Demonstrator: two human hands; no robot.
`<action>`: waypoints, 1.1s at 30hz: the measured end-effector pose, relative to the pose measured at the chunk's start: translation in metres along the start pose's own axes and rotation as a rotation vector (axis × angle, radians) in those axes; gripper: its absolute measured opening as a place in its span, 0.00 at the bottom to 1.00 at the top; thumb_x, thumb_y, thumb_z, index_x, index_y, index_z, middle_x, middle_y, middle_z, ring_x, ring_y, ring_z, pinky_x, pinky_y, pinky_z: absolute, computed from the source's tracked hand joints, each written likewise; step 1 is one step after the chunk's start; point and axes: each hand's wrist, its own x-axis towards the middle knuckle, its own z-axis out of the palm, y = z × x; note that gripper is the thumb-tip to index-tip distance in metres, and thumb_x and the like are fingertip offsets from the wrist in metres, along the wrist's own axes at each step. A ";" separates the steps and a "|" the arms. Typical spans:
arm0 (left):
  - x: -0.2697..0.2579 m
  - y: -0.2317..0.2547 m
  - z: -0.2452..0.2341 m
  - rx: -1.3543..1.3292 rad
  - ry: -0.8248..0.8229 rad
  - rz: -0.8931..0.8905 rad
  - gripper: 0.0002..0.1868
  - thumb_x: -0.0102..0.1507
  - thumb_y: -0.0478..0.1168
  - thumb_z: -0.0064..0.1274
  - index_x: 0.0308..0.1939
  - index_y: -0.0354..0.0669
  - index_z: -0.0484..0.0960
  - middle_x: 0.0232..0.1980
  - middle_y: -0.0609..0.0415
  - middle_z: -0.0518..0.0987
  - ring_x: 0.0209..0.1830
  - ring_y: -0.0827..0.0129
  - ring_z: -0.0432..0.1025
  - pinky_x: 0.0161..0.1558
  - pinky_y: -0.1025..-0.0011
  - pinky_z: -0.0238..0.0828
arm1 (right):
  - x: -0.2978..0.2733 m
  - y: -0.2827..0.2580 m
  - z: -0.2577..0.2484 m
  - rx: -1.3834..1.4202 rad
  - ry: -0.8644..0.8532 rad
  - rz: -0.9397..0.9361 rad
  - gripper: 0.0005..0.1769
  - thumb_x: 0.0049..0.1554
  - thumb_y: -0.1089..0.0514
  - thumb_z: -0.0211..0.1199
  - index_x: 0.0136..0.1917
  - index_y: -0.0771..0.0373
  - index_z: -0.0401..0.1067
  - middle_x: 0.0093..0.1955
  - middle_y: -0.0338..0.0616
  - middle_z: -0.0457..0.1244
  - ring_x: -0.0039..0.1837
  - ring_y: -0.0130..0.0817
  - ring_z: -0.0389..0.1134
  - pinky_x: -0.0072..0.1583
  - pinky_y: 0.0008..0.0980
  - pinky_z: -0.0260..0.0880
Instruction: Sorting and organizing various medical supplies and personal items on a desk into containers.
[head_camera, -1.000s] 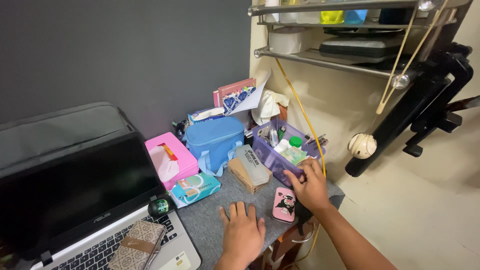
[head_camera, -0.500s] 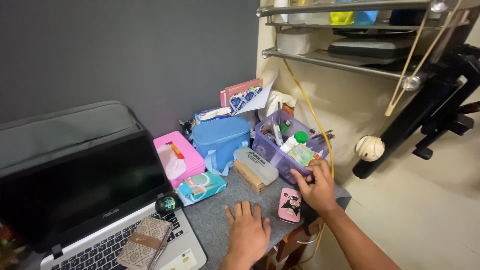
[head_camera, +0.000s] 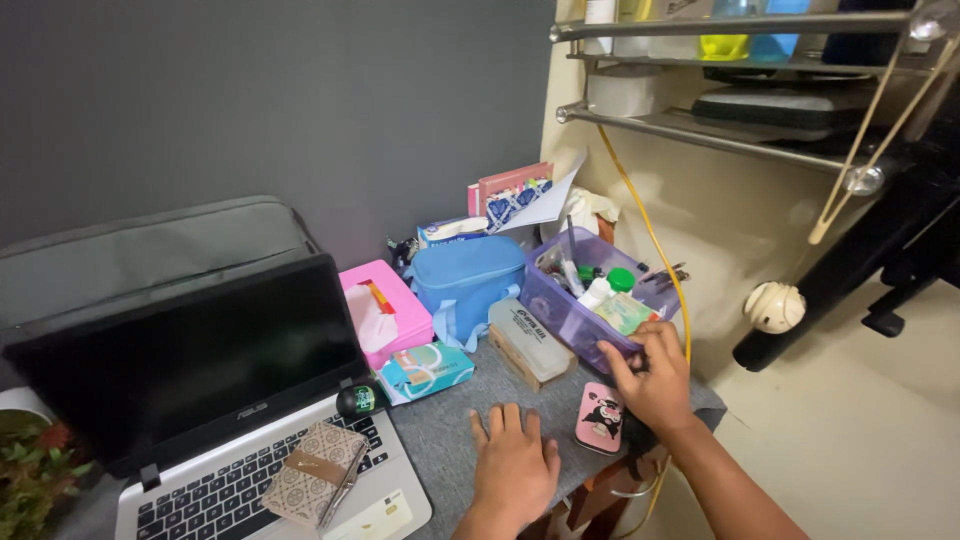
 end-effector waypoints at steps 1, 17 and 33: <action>0.000 0.000 -0.003 -0.001 0.003 -0.003 0.25 0.67 0.48 0.48 0.58 0.28 0.72 0.54 0.38 0.65 0.62 0.43 0.57 0.68 0.28 0.37 | 0.001 -0.001 0.000 0.003 -0.002 -0.004 0.19 0.47 0.60 0.78 0.43 0.71 0.70 0.49 0.44 0.61 0.34 0.23 0.58 0.37 0.25 0.63; -0.002 0.000 -0.006 -0.026 0.039 -0.024 0.24 0.64 0.48 0.51 0.55 0.31 0.73 0.54 0.38 0.66 0.64 0.43 0.57 0.69 0.29 0.36 | 0.005 -0.048 -0.006 0.025 -0.039 -0.167 0.19 0.45 0.62 0.79 0.42 0.69 0.69 0.49 0.49 0.63 0.42 0.32 0.65 0.44 0.30 0.68; -0.017 -0.014 -0.057 -1.816 0.369 -0.337 0.58 0.56 0.39 0.58 0.78 0.59 0.30 0.65 0.55 0.71 0.64 0.63 0.71 0.58 0.62 0.73 | -0.021 -0.115 0.009 0.420 -0.108 -0.106 0.16 0.49 0.63 0.76 0.45 0.66 0.71 0.52 0.42 0.62 0.46 0.22 0.66 0.43 0.19 0.67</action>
